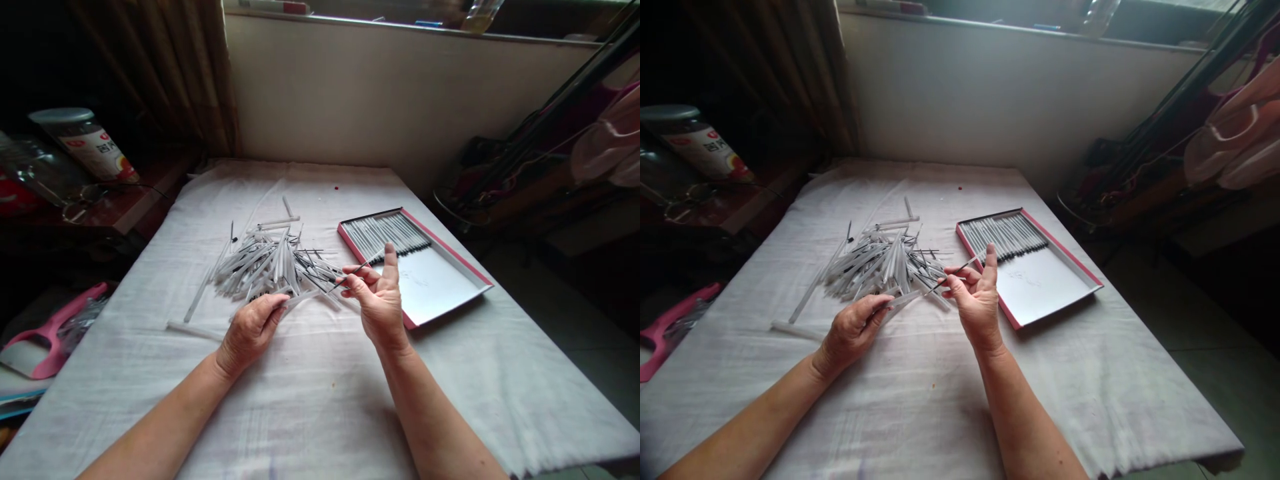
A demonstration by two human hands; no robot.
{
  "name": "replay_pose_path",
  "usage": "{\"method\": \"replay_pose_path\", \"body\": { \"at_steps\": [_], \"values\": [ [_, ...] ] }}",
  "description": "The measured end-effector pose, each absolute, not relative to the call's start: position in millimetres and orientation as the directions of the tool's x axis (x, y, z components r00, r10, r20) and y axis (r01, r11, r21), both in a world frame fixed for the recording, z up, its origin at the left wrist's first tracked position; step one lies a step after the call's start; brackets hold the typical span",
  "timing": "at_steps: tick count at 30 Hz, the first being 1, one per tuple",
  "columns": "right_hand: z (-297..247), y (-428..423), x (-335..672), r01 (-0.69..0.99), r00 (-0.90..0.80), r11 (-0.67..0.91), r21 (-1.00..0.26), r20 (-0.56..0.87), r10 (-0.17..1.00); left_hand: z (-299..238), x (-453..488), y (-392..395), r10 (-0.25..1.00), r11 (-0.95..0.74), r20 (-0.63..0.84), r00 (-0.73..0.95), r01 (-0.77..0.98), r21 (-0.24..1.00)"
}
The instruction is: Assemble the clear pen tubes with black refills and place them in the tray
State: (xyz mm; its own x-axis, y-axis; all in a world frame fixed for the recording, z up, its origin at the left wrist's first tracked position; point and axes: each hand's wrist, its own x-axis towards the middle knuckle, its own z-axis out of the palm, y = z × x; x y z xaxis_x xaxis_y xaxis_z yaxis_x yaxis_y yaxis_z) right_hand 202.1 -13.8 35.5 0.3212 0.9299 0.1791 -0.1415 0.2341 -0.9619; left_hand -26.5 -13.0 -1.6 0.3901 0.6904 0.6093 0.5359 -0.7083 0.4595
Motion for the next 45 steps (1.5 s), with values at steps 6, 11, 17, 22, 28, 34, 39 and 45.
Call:
{"method": "replay_pose_path", "body": {
  "at_steps": [6, 11, 17, 22, 28, 34, 39, 45],
  "values": [
    [37.2, -17.4, 196.6, -0.118, 0.365, 0.290, -0.950, 0.230, 0.902, -0.2, -24.0, -15.5, 0.690, -0.711, 0.605, 0.397, 0.527, 0.466],
    [35.5, -19.9, 189.8, -0.113, 0.341, 0.309, -0.944, 0.255, 0.905, -1.9, -24.0, -16.3, 0.691, -0.712, 0.596, 0.408, 0.527, 0.464],
    [24.3, -20.3, 185.6, -0.076, 0.386, 0.371, -0.926, 0.316, 0.867, -1.4, -25.2, -18.6, 0.709, -0.694, 0.588, 0.389, 0.533, 0.485],
    [20.3, -23.4, 179.2, 0.100, 0.142, 0.425, -0.900, 0.435, 0.889, 2.1, -25.1, -21.8, 0.748, -0.655, 0.563, 0.353, 0.530, 0.538],
    [19.3, -23.5, 179.0, -0.007, 0.009, 0.288, -0.957, 0.288, 0.957, 10.5, -36.6, -23.3, 0.906, -0.411, 0.409, 0.112, 0.464, 0.785],
    [17.1, -32.5, 161.5, 0.329, -0.355, 0.461, -0.824, 0.344, 0.869, 12.2, -64.6, -36.3, 0.948, -0.285, 0.317, -0.030, 0.364, 0.887],
    [15.0, -27.8, 134.3, 0.478, -0.565, 0.652, -0.588, 0.362, 0.741, 4.0, -82.6, -30.5, 0.943, -0.268, 0.324, -0.069, 0.418, 0.868],
    [4.9, -7.4, 129.4, 0.647, -0.471, 0.590, -0.482, 0.355, 0.807, 2.0, -75.2, -1.2, 0.947, -0.288, 0.322, -0.007, 0.426, 0.858]
  ]
}}
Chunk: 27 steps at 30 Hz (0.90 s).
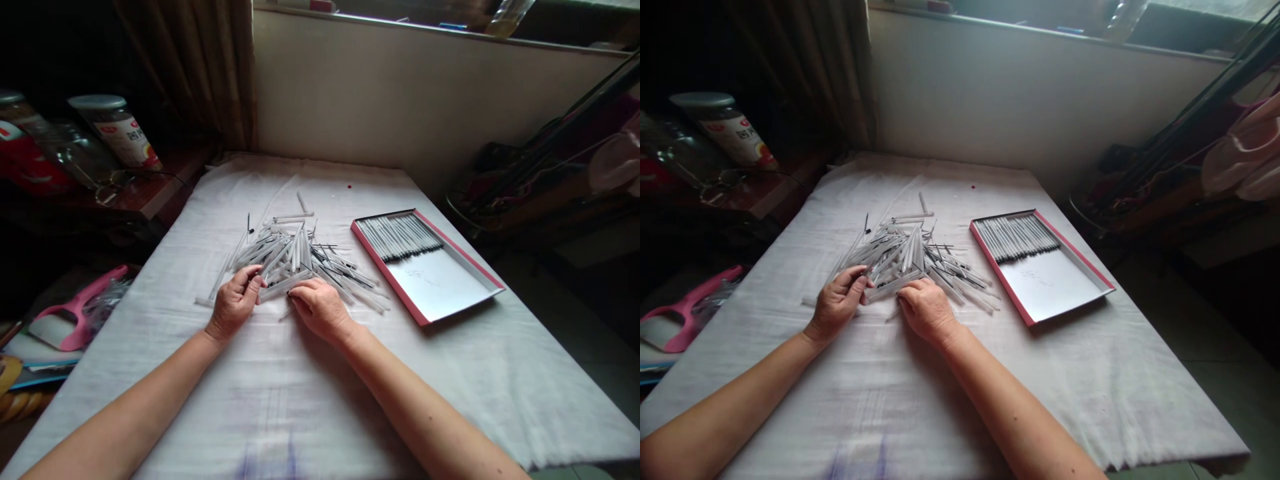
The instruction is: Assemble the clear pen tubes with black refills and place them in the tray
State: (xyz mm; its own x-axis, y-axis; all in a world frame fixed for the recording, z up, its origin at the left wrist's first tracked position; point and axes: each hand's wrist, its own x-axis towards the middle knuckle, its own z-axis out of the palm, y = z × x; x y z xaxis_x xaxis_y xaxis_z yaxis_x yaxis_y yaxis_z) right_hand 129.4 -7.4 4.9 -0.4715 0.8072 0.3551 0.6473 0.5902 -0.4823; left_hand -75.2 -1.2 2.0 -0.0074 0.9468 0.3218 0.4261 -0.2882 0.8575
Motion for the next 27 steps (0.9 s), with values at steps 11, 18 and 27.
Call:
{"method": "replay_pose_path", "body": {
  "at_steps": [11, 18, 27],
  "values": [
    [29.5, 7.5, 113.6, 0.877, -0.412, 0.418, -0.237, 0.075, 0.908, -2.7, -55.2, 25.4, 0.853, -0.438, 0.520, 0.027, 0.578, 0.688],
    [30.3, -7.2, 129.7, 0.711, -0.293, 0.333, -0.619, 0.169, 0.941, 2.2, -54.7, -5.3, 0.800, -0.546, 0.581, 0.151, 0.585, 0.600],
    [15.3, -26.2, 180.3, -0.104, 0.078, 0.006, -0.995, -0.002, 0.997, 1.4, -50.4, -33.5, 0.809, -0.580, 0.505, 0.301, 0.555, 0.597]
  ]
}}
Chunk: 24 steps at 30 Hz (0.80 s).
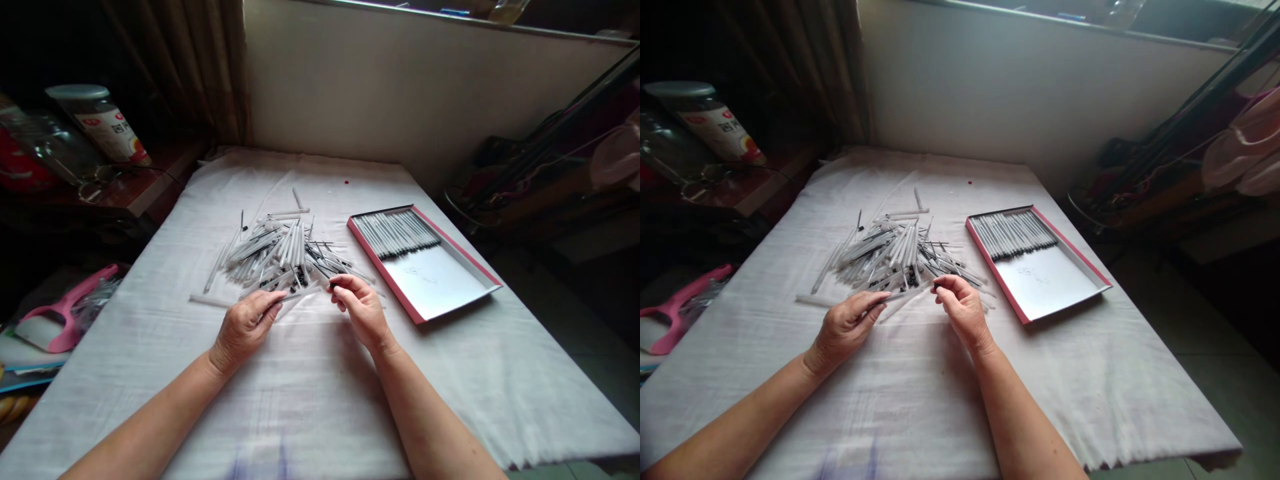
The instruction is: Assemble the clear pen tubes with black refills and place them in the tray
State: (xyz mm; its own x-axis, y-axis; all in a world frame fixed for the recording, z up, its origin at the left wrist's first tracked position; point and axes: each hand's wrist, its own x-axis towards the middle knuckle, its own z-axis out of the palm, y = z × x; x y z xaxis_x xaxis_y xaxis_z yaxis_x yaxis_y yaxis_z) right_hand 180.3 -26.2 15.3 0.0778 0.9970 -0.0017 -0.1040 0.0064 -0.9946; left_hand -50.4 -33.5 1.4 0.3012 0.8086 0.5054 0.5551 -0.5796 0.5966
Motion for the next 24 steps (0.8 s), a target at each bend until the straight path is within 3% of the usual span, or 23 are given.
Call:
{"method": "replay_pose_path", "body": {
  "at_steps": [8, 24],
  "values": [
    [16.3, -25.5, 176.0, -0.067, -0.016, 0.073, -0.995, 0.074, 0.997, 3.8, -47.6, -30.1, 0.809, -0.581, 0.485, 0.330, 0.569, 0.582],
    [9.0, -25.1, 177.6, -0.001, 0.037, 0.157, -0.988, 0.157, 0.987, 3.6, -47.0, -28.4, 0.808, -0.588, 0.469, 0.356, 0.538, 0.604]
  ]
}}
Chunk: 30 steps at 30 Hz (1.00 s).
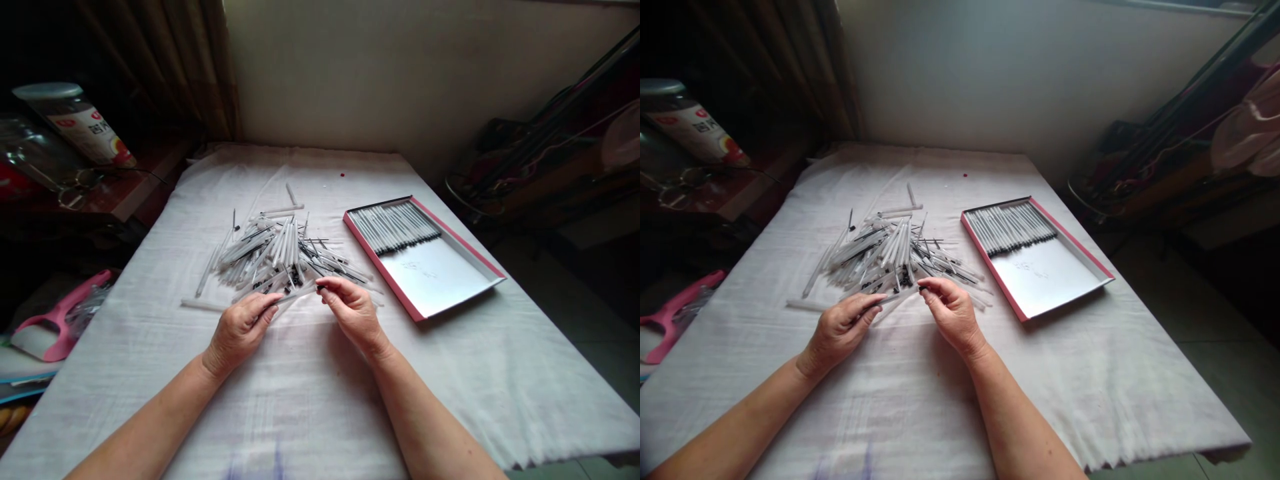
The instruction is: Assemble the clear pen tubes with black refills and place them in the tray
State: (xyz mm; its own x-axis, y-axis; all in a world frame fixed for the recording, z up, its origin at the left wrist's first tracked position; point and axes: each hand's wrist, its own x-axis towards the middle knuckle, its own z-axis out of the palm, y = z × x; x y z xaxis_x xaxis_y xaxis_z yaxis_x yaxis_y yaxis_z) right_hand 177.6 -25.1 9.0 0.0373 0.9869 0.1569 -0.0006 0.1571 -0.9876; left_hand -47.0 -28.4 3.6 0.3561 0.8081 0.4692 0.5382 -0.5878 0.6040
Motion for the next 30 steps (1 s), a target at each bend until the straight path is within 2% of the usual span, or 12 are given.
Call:
{"method": "replay_pose_path", "body": {
  "at_steps": [10, 18, 30],
  "values": [
    [3.4, -25.0, 178.4, 0.006, 0.042, 0.141, -0.990, 0.141, 0.989, 1.2, -49.3, -28.7, 0.821, -0.571, 0.443, 0.361, 0.529, 0.627],
    [9.3, -26.2, 180.5, 0.137, 0.014, 0.297, -0.945, 0.301, 0.953, 3.2, -47.8, -28.4, 0.816, -0.578, 0.437, 0.379, 0.545, 0.607],
    [2.0, -25.0, 181.4, 0.098, 0.048, 0.185, -0.978, 0.190, 0.981, 1.6, -49.2, -28.4, 0.820, -0.572, 0.440, 0.365, 0.533, 0.624]
  ]
}}
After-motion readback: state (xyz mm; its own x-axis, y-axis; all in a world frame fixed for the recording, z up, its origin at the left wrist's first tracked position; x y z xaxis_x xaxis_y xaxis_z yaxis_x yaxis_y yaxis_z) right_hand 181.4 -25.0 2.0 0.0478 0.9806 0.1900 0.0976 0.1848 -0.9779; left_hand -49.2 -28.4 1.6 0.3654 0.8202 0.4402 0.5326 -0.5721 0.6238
